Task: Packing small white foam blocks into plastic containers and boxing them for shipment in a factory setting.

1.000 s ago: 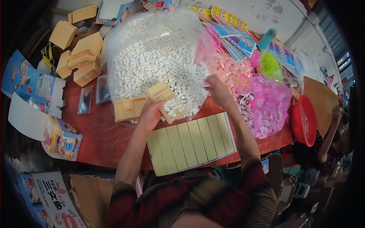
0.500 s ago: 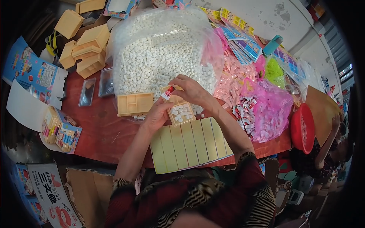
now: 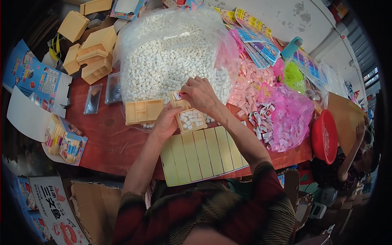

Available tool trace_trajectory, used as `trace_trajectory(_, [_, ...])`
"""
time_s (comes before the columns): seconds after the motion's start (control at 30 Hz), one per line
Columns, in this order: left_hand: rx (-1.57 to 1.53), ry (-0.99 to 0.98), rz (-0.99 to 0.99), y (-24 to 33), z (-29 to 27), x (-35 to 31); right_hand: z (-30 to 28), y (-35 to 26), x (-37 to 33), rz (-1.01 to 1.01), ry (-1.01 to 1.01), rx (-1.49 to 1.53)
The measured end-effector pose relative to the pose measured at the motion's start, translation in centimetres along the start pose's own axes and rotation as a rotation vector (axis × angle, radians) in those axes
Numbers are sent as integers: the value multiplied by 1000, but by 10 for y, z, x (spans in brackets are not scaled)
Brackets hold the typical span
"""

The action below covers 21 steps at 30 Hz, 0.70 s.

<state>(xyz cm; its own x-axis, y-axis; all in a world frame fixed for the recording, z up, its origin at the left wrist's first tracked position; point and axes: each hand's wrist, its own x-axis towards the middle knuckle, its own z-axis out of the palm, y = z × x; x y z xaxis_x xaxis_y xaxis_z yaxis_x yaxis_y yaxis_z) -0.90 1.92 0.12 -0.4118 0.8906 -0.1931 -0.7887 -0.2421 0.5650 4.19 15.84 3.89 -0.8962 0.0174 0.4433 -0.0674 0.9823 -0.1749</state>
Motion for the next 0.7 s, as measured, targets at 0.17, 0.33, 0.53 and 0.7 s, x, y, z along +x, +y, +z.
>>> trace_trajectory(0.17, [-53, -28, -9, -2, -1, 0, 1, 15, -8, 59, 108, 324])
trace_trajectory(0.33, [-81, -14, -6, 1, -2, 1, -18, 21, -33, 291, 102, 449])
trace_trajectory(0.53, [-87, -19, -9, 3, 2, 0, -11, 14, -39, 454, 57, 559])
trace_trajectory(0.7, [-63, -16, -40, 3, 3, -3, 0, 18, -30, 454, 19, 630])
